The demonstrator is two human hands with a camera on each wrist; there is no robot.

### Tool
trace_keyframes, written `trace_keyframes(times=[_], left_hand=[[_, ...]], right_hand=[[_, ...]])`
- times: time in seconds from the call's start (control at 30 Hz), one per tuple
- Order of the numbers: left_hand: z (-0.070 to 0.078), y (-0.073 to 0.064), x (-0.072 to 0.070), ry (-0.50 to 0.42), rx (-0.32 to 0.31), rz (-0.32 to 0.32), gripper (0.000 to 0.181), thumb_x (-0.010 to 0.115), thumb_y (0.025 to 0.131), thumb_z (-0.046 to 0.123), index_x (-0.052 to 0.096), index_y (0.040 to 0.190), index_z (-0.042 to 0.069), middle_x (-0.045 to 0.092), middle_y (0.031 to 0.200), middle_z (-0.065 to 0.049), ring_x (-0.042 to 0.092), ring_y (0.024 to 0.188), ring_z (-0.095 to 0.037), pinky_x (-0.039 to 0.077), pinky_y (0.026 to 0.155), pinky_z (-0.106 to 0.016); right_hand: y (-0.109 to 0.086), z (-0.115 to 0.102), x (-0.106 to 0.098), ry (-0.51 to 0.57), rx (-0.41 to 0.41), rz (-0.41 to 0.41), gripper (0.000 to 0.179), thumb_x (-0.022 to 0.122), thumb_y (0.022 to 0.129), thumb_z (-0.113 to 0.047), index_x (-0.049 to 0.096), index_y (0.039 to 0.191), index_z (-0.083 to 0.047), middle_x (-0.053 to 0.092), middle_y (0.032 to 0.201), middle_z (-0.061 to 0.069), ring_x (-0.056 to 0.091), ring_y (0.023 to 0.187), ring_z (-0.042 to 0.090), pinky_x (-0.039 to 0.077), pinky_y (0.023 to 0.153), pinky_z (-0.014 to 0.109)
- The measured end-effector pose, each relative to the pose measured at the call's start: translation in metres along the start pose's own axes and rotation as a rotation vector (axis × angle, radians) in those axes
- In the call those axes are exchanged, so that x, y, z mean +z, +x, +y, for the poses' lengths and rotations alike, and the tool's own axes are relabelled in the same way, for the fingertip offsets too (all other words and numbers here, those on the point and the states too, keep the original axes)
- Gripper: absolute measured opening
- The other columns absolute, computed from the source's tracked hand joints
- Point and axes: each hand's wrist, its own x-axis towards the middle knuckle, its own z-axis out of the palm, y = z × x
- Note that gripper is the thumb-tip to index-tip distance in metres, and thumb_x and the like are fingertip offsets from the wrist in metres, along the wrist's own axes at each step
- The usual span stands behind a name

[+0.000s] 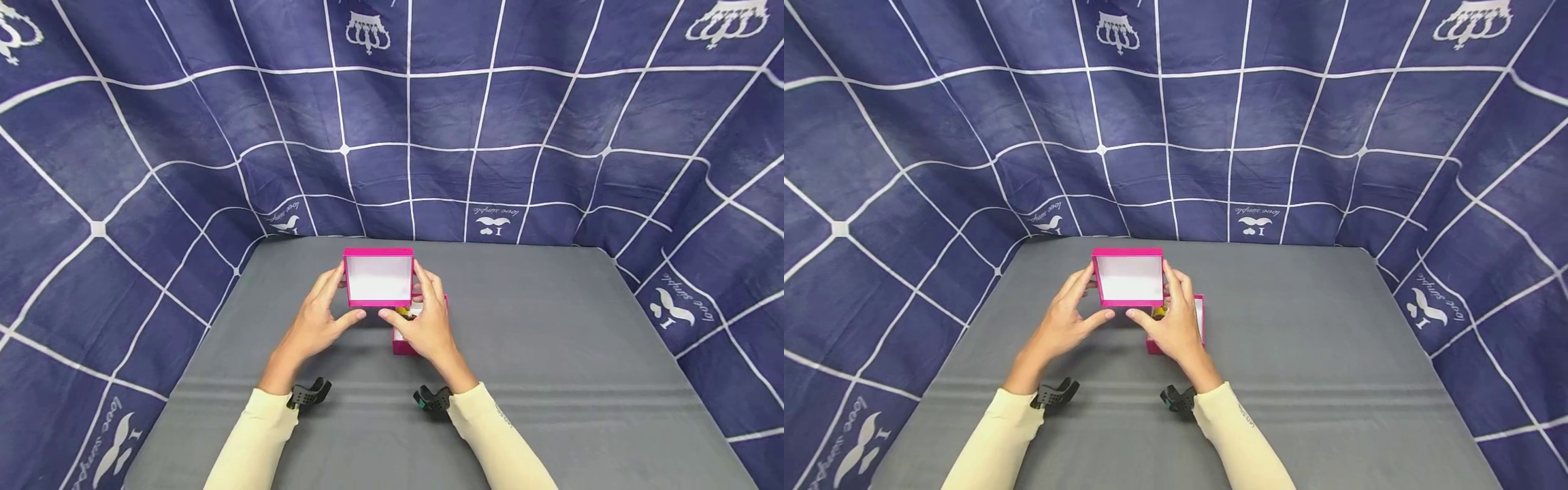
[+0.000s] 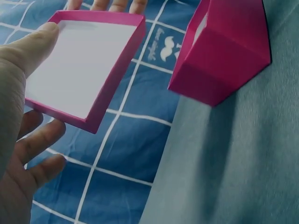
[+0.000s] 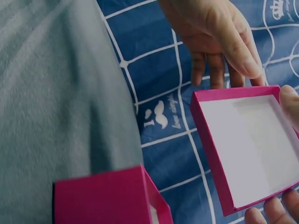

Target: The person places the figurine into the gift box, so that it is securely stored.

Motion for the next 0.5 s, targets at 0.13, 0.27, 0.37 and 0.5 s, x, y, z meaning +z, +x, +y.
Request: trace_keyframes(times=[0.13, 0.27, 0.37, 0.5], left_hand=[[0.008, 0.005, 0.006, -0.017, 0.022, -0.015, 0.103, 0.085, 0.081, 0.029, 0.021, 0.161, 0.021, 0.043, 0.152, -0.01, 0.055, 0.13, -0.025, 0.044, 0.109, -0.046], [0.015, 0.009, 0.011, -0.017, 0.057, -0.018, 0.103, 0.085, 0.081, 0.028, 0.021, 0.161, 0.022, 0.045, 0.149, -0.01, 0.054, 0.131, -0.025, 0.043, 0.11, -0.046], [0.019, 0.012, 0.014, -0.009, 0.086, -0.013, 0.102, 0.085, 0.081, 0.026, 0.023, 0.161, 0.021, 0.047, 0.148, -0.01, 0.054, 0.13, -0.027, 0.043, 0.109, -0.046], [0.024, 0.017, 0.019, -0.002, 0.121, -0.01, 0.1, 0.085, 0.081, 0.026, 0.025, 0.161, 0.019, 0.047, 0.149, -0.009, 0.055, 0.128, -0.027, 0.043, 0.109, -0.047]], right_hand=[[0.0, 0.003, -0.012, 0.012, -0.009, 0.015, 0.107, 0.092, 0.072, -0.032, 0.03, 0.159, -0.022, 0.046, 0.143, 0.011, 0.053, 0.117, 0.025, 0.052, 0.092, 0.044], [-0.002, 0.006, -0.023, 0.029, 0.004, 0.016, 0.107, 0.091, 0.072, -0.03, 0.029, 0.159, -0.024, 0.045, 0.143, 0.012, 0.053, 0.119, 0.023, 0.052, 0.096, 0.048], [-0.004, 0.009, -0.03, 0.039, -0.002, 0.024, 0.106, 0.091, 0.073, -0.027, 0.03, 0.159, -0.023, 0.046, 0.143, 0.014, 0.054, 0.12, 0.024, 0.052, 0.098, 0.048], [-0.006, 0.011, -0.04, 0.046, -0.022, 0.041, 0.104, 0.091, 0.074, -0.026, 0.031, 0.158, -0.022, 0.046, 0.144, 0.012, 0.055, 0.12, 0.026, 0.051, 0.098, 0.047]])
